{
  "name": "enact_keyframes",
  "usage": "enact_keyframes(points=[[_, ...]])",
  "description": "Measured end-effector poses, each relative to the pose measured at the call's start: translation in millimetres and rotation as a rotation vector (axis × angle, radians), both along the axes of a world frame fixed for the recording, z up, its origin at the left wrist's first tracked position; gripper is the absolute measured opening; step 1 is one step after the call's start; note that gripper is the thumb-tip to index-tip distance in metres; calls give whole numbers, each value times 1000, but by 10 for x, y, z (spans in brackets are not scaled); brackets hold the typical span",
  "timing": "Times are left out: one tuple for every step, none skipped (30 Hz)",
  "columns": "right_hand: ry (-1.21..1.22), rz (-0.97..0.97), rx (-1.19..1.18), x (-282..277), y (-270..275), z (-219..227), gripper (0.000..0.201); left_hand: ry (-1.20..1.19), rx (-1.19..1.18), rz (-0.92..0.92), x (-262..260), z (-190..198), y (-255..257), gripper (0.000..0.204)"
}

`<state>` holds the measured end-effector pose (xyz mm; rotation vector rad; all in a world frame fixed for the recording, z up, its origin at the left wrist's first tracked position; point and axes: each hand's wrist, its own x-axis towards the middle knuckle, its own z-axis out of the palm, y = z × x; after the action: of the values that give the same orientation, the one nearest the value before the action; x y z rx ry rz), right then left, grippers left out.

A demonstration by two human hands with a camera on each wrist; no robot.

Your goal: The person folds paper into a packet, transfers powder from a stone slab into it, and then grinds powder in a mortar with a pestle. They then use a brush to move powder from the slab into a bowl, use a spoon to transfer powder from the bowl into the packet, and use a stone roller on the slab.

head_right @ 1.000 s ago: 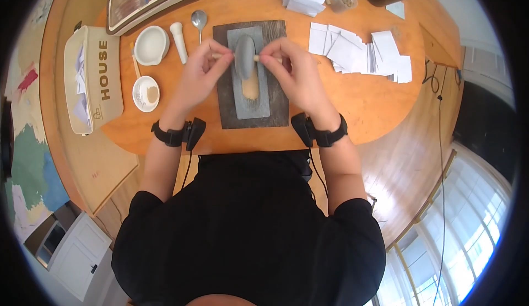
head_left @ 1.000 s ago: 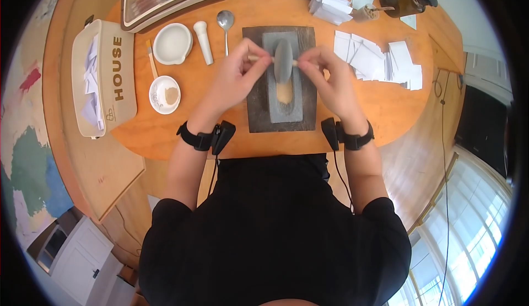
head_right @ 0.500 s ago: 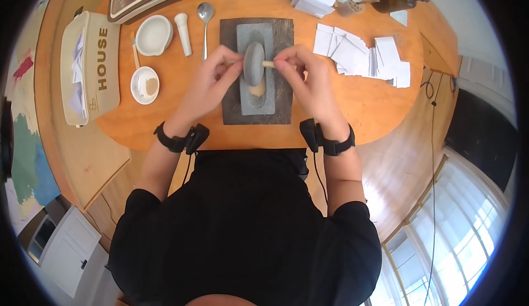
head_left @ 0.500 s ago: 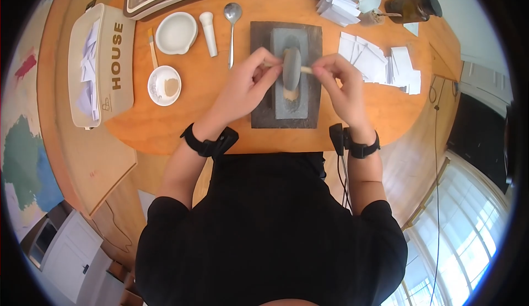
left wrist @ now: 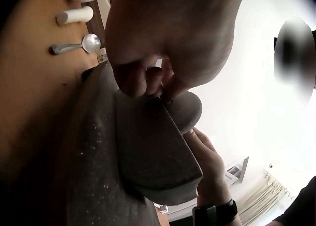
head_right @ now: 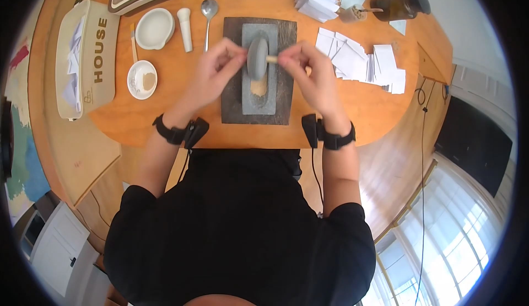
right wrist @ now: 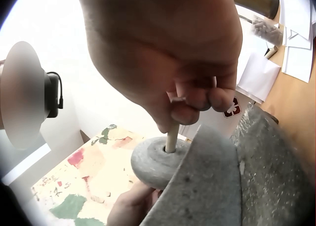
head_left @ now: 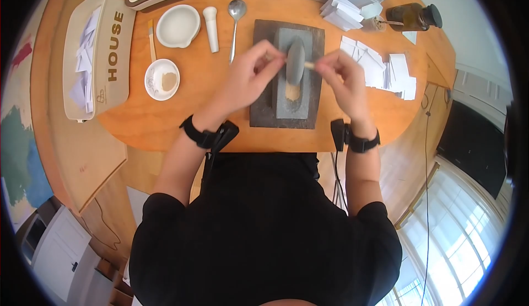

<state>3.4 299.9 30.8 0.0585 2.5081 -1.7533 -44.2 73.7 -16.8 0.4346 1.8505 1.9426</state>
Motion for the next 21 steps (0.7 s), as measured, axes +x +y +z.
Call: enact_keyframes(points=[[5, -24, -25, -86, -22, 13, 5, 11, 17, 30, -79, -7, 41, 8], [11, -48, -51, -134, -38, 26, 5, 9, 8, 26, -82, 3, 36, 8], [12, -50, -40, -131, -39, 31, 5, 6, -1, 22, -85, 12, 31, 8], [-6, -20, -22, -87, -23, 16, 5, 3, -10, 18, -89, 22, 26, 8], [-25, 9, -5, 2, 8, -14, 5, -14, -33, -17, -11, 26, -28, 8], [-43, 36, 13, 96, 24, -32, 6, -31, -55, -52, 74, 56, -77, 8], [-49, 53, -21, 218, 16, -19, 6, -83, -75, -81, 175, 200, -123, 8], [-68, 54, -34, 324, -1, 30, 6, -92, -91, -111, 267, 295, -164, 8], [-88, 56, -49, 421, -25, 73, 5, -101, -106, -141, 347, 370, -204, 7], [-107, 56, -63, 466, -37, 92, 6, -110, -122, -172, 386, 403, -219, 6], [-112, 66, -54, 466, -34, 116, 6, -130, -96, -157, 400, 397, -202, 6], [-83, 56, -45, 437, -23, 86, 7, -110, -98, -122, 381, 345, -176, 7], [-52, 45, -35, 345, -1, 24, 7, -89, -100, -87, 315, 252, -136, 7], [-19, 36, -25, 243, 19, -36, 7, -66, -101, -50, 222, 171, -89, 8], [-32, 6, -56, 116, 26, -67, 7, -37, -38, -5, 105, 109, -23, 7], [-44, -21, -88, -34, 25, -72, 7, -26, -23, 25, -1, 83, 25, 7], [-53, -49, -122, -115, 20, -60, 7, -12, -9, 55, -110, 86, 64, 7], [-50, -44, -110, -139, 19, -42, 7, 5, 5, 86, -176, 106, 91, 6], [-46, -39, -98, -166, 19, -31, 7, -2, 43, 101, -190, 125, 107, 7], [-46, -34, -86, -184, 20, -32, 7, -14, -10, 65, -164, 152, 81, 7], [-39, 10, -58, -144, 28, -39, 7, -30, -63, 29, -91, 190, 26, 7]])
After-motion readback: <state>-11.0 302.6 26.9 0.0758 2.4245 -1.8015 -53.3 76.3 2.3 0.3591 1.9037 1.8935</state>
